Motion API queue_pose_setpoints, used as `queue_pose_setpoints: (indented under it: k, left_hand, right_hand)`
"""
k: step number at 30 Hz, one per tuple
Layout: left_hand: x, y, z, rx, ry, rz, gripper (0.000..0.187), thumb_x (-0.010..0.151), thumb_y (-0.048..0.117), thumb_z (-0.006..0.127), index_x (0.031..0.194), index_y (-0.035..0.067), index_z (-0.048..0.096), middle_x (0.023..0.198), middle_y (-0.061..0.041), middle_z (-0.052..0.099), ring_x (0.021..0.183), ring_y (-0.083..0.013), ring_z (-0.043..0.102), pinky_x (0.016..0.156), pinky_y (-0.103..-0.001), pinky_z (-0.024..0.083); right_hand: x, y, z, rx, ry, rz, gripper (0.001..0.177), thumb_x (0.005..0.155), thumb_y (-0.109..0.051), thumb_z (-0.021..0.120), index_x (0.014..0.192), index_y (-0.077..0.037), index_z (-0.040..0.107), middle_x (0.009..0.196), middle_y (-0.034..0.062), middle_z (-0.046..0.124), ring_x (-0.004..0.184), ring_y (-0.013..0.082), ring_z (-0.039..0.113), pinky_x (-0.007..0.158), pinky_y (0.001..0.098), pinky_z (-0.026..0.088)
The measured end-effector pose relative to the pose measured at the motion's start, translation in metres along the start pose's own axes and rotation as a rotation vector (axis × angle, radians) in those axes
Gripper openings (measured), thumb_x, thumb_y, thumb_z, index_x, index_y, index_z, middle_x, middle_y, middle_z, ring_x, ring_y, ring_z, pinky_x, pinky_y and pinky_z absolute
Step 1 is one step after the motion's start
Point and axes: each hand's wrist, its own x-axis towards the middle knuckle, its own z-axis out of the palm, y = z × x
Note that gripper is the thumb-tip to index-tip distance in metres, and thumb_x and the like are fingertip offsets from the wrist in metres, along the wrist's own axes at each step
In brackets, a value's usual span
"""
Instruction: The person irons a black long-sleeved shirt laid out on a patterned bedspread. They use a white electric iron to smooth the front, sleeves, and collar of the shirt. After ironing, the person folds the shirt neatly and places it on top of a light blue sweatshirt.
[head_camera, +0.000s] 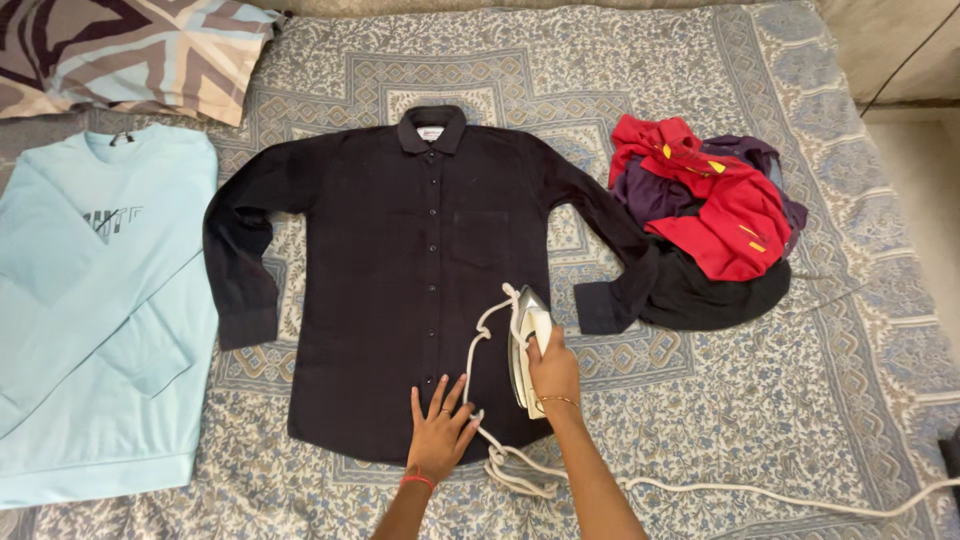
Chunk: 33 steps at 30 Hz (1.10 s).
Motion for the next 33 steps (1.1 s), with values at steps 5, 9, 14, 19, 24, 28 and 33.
queue_pose_setpoints:
  k: [5,9,14,19,24,28,33]
  left_hand:
    - [-0.029,-0.004,0.013,-0.161,0.144,0.014,0.031,0.098,0.037,0.057,0.096,0.009,0.07,0.153,-0.012,0.042,0.149,-0.0298,0.028,0.121,-0.062,0.007]
    - [-0.056,-0.008,0.026,-0.261,0.23,0.009,0.031,0.095,0.029,0.058,0.077,0.006,0.071,0.113,-0.01,0.067,0.13,-0.0278,0.053,0.122,-0.057,0.018]
    - [-0.062,-0.002,0.014,-0.32,0.216,0.168,0.025,0.089,0.027,0.063,0.076,0.008,0.072,0.079,-0.004,0.073,0.096,-0.0223,0.07,0.114,-0.057,0.027]
    - [-0.015,0.029,-0.008,-0.164,0.287,-0.174,0.032,0.094,0.042,0.064,0.105,0.012,0.069,0.089,-0.003,0.073,0.086,-0.0222,0.066,0.1,-0.047,0.041]
    - [0.03,0.044,-0.004,-0.141,0.33,-0.396,0.064,0.079,0.051,0.079,0.116,0.004,0.058,0.106,-0.012,0.067,0.099,-0.0304,0.064,0.084,-0.046,0.048]
    - [0.051,0.033,0.011,-0.256,0.312,-0.506,0.062,0.081,0.037,0.079,0.13,0.007,0.055,0.111,-0.014,0.065,0.105,-0.0342,0.063,0.084,-0.049,0.052]
    - [0.046,0.031,-0.004,-0.304,0.237,-0.365,0.031,0.087,0.033,0.076,0.104,0.009,0.067,0.127,-0.012,0.061,0.127,-0.0345,0.054,0.1,-0.049,0.051]
  right_hand:
    - [-0.032,0.001,-0.006,0.042,-0.042,-0.028,0.055,0.099,-0.049,0.057,0.127,-0.002,0.047,0.087,0.0323,0.07,0.083,0.0533,0.069,0.07,0.0599,0.054]
    - [-0.042,-0.01,-0.016,0.044,-0.038,-0.053,0.072,0.088,-0.057,0.071,0.123,0.001,0.046,0.087,0.0343,0.07,0.084,0.0531,0.07,0.071,0.0572,0.056]
    - [-0.032,-0.009,-0.017,-0.008,-0.059,-0.118,0.066,0.077,-0.039,0.081,0.119,-0.001,0.048,0.088,0.0318,0.071,0.084,0.0516,0.07,0.071,0.0559,0.057]
    - [-0.019,0.002,-0.007,-0.018,-0.123,-0.089,0.046,0.085,-0.021,0.071,0.122,-0.003,0.048,0.088,0.0298,0.072,0.084,0.0485,0.072,0.075,0.0539,0.059]
    - [-0.017,0.004,-0.006,0.011,-0.108,-0.103,0.047,0.085,-0.02,0.071,0.123,-0.005,0.048,0.09,0.0299,0.072,0.086,0.05,0.071,0.076,0.0555,0.057]
    - [-0.018,0.007,-0.004,0.045,-0.095,-0.115,0.045,0.085,-0.02,0.07,0.122,-0.007,0.05,0.092,0.0286,0.073,0.088,0.0491,0.071,0.078,0.0551,0.057]
    - [-0.012,0.013,0.005,0.044,-0.047,-0.21,0.051,0.087,-0.034,0.072,0.123,-0.005,0.051,0.097,0.0271,0.072,0.091,0.0501,0.07,0.077,0.0559,0.056]
